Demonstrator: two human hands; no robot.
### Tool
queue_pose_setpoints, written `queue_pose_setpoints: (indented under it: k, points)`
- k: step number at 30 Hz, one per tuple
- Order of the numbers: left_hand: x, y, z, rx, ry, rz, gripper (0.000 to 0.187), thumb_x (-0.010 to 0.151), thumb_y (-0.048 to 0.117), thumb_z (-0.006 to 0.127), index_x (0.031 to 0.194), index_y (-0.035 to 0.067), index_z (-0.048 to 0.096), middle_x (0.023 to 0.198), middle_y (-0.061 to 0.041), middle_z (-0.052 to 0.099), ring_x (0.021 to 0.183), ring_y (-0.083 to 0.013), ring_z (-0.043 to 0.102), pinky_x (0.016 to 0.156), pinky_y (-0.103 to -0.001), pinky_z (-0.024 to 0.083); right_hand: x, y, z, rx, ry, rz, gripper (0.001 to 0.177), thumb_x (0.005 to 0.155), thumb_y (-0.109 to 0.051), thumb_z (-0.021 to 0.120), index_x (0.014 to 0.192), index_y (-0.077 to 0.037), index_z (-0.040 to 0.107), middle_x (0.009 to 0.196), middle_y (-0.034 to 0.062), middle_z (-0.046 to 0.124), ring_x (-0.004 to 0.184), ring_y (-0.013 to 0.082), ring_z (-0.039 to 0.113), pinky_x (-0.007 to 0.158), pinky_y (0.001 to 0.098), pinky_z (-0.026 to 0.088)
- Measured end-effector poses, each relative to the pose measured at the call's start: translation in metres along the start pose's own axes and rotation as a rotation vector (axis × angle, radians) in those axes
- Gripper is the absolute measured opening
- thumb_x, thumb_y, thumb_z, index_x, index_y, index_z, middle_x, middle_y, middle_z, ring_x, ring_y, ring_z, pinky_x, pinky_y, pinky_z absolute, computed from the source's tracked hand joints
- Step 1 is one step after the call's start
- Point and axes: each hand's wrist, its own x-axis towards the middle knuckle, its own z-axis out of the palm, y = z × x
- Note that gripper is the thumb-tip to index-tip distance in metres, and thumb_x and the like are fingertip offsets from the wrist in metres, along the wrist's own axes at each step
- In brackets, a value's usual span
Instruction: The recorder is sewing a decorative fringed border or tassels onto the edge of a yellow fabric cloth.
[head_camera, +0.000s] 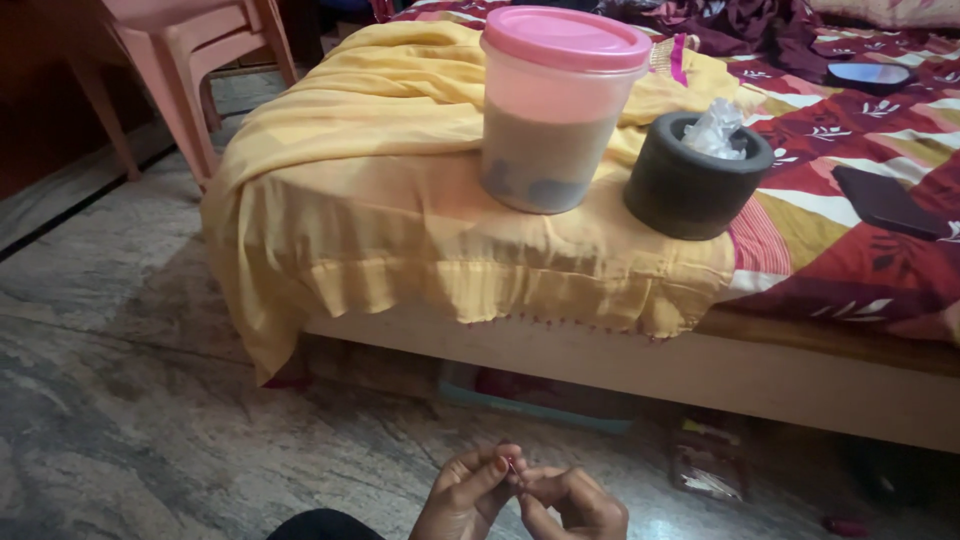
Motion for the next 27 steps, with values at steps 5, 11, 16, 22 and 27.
queue_pose_setpoints:
  k: [5, 11, 16, 22, 27]
  points:
    - [-0.004, 0.007, 0.0, 0.066, 0.078, -0.031, 0.016, 0.087, 0.009, 0.076, 0.102, 0.003, 0.077, 0.094, -0.009, 0.076, 0.095, -0.0211, 0.073, 0.097, -0.041, 0.055, -0.002, 0.002, 0.005, 0.004, -0.003, 0.044, 0.007, 0.07, 0.014, 0.079, 0.072, 0.008, 0.075, 0.088, 0.0244, 0.081, 0.092, 0.0292, 0.083, 0.082, 0.0421, 0.064]
    - [-0.002, 0.013, -0.004, 0.082, 0.035, -0.072, 0.016, 0.084, 0.007, 0.079, 0.098, 0.002, 0.075, 0.092, -0.011, 0.076, 0.094, -0.0216, 0.074, 0.096, -0.04, 0.056, 0.003, 0.006, 0.008, -0.095, 0.008, 0.119, 0.011, 0.07, 0.009, 0.084, 0.079, 0.004, 0.079, 0.087, 0.0196, 0.081, 0.088, 0.0253, 0.084, 0.079, 0.0379, 0.065]
    - [0.007, 0.006, -0.028, 0.449, 0.128, 0.05, 0.015, 0.083, 0.006, 0.083, 0.096, 0.0, 0.077, 0.091, -0.011, 0.076, 0.092, -0.02, 0.072, 0.091, -0.036, 0.056, 0.007, 0.033, 0.012, 0.079, 0.002, 0.241, 0.024, 0.077, 0.006, 0.08, 0.1, 0.003, 0.076, 0.09, 0.0202, 0.08, 0.091, 0.0247, 0.08, 0.084, 0.0371, 0.063]
    - [0.007, 0.025, 0.004, 1.286, 0.249, 0.414, 0.014, 0.07, 0.006, 0.088, 0.082, 0.007, 0.08, 0.093, -0.003, 0.079, 0.096, -0.0165, 0.076, 0.083, -0.033, 0.06, 0.016, 0.062, 0.015, 0.13, -0.052, 0.244, 0.027, 0.083, 0.002, 0.075, 0.11, 0.005, 0.075, 0.1, 0.0193, 0.083, 0.098, 0.0237, 0.079, 0.091, 0.0371, 0.062]
    - [0.016, 0.027, -0.007, 1.296, 0.243, 0.528, 0.013, 0.068, 0.006, 0.089, 0.078, 0.005, 0.08, 0.09, -0.005, 0.081, 0.092, -0.0195, 0.077, 0.081, -0.035, 0.06, 0.03, 0.115, 0.008, 0.343, -0.029, 0.401, 0.02, 0.084, 0.004, 0.075, 0.103, 0.006, 0.073, 0.097, 0.0212, 0.081, 0.093, 0.0262, 0.078, 0.087, 0.0414, 0.063]
